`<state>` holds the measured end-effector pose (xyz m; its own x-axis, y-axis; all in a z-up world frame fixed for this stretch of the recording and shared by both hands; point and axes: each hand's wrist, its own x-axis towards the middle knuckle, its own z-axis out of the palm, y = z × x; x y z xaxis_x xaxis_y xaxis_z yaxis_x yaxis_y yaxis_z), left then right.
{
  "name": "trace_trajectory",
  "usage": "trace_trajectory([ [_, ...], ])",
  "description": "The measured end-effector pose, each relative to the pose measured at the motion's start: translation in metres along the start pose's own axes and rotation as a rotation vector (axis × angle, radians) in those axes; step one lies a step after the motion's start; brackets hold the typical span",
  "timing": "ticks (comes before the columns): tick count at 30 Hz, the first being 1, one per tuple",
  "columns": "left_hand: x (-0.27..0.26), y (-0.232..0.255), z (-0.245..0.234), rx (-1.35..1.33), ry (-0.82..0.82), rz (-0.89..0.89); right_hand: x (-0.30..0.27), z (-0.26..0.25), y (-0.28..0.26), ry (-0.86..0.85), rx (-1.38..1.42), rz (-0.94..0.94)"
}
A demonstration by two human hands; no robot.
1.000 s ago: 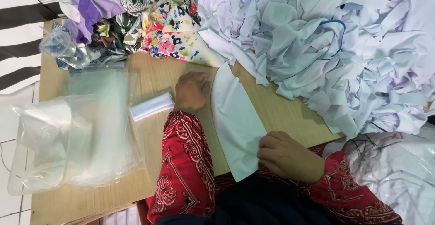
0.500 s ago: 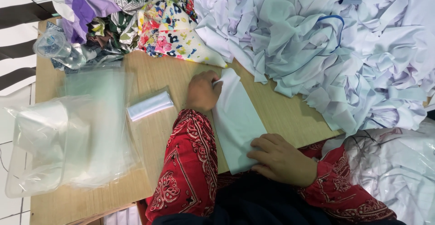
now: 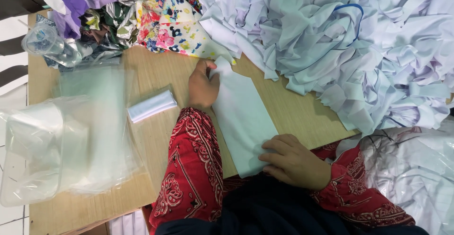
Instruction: Folding a piece of white fabric into a small rectangle and inserting it into a clear plastic bag for packaging.
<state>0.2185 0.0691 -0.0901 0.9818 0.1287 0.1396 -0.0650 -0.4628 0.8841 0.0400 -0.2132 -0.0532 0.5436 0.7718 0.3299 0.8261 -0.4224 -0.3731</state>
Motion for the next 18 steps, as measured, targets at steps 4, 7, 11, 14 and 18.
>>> trace_trajectory([
  [4,0.006,-0.013,0.0,0.002,0.034,0.015,-0.001,-0.004,-0.012,0.131,-0.001,-0.068],
  [7,0.011,-0.025,0.002,0.087,0.174,0.354,-0.006,-0.004,-0.015,0.176,0.015,-0.115],
  [11,-0.004,0.006,-0.004,0.15,0.243,0.364,-0.025,0.011,-0.001,0.273,-0.127,-0.033],
  [14,-0.011,0.028,-0.009,0.139,0.294,0.394,-0.036,0.017,0.015,0.337,-0.215,0.076],
  [18,-0.025,0.077,-0.02,0.061,0.292,0.49,-0.05,0.017,0.032,0.325,-0.161,0.167],
])
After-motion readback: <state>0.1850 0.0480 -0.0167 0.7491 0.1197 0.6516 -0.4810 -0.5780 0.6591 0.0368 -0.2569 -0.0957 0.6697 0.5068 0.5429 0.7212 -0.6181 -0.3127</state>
